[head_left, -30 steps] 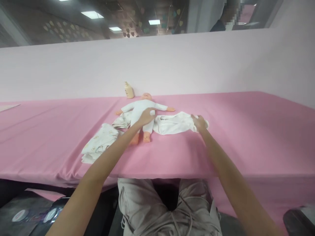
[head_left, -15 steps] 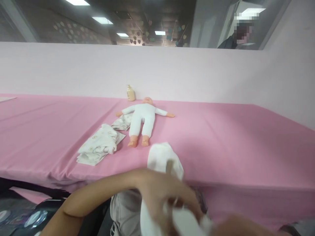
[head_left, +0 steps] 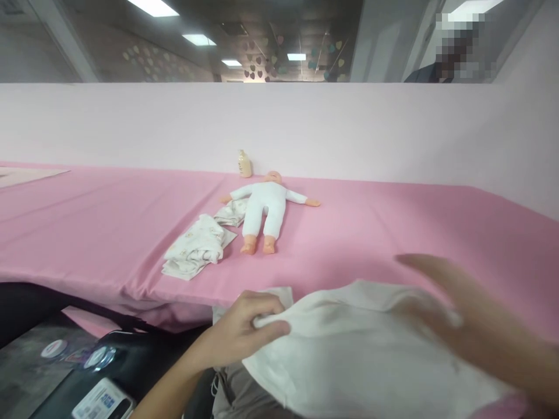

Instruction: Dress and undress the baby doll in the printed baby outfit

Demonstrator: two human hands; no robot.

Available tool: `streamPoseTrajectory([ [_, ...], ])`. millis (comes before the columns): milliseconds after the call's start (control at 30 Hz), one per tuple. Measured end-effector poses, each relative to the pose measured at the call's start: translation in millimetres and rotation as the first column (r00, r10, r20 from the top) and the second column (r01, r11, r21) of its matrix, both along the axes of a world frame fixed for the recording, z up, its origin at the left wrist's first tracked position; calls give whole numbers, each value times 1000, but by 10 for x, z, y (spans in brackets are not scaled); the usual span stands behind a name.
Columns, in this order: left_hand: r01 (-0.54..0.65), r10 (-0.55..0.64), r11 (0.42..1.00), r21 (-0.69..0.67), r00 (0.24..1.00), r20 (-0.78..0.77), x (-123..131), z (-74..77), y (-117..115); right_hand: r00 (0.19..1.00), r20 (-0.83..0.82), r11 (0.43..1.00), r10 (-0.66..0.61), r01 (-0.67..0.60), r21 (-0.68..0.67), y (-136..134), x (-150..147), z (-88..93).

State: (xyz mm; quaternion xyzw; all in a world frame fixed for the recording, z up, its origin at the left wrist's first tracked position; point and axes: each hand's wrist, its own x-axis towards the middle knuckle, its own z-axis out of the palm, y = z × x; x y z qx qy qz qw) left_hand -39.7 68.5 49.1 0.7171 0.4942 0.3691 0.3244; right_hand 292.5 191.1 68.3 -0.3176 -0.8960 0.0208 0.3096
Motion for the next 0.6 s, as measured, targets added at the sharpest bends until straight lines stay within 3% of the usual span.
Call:
streamPoseTrajectory([
  [67,40,-37,999,37,995,-91,113,2,-3,956,118,960,267,-255,-114,-203,-446,-130],
  [133,141,-134,989,34,977,-164,221,-1,-10,897,105,857,430,-369,-360,-452,-808,-295],
  [200,200,-196,980,-2,960,-200,257,14,-37,920,-14,757,391,-330,-563,-619,-997,-442],
  [267,177,-183,983,-54,968,-172,207,42,-83,947,-92,687,309,-289,-667,-655,-1018,-542],
  [333,121,-128,988,-92,989,-73,99,65,-131,947,-156,635,280,-304,-710,-591,-950,-589],
  [433,161,-152,981,-110,985,81,-79,71,-177,887,-322,559,331,-459,-691,-446,-858,-567],
  [500,193,-188,977,-96,981,52,-165,56,-176,834,-349,581,427,-549,-600,-372,-861,-520],
  [533,176,-179,981,-80,984,-24,-196,45,-165,828,-285,644,483,-556,-525,-343,-880,-500],
  [600,74,-76,997,-16,960,-270,-235,17,-128,873,-22,840,487,-475,-262,-290,-941,-484],
])
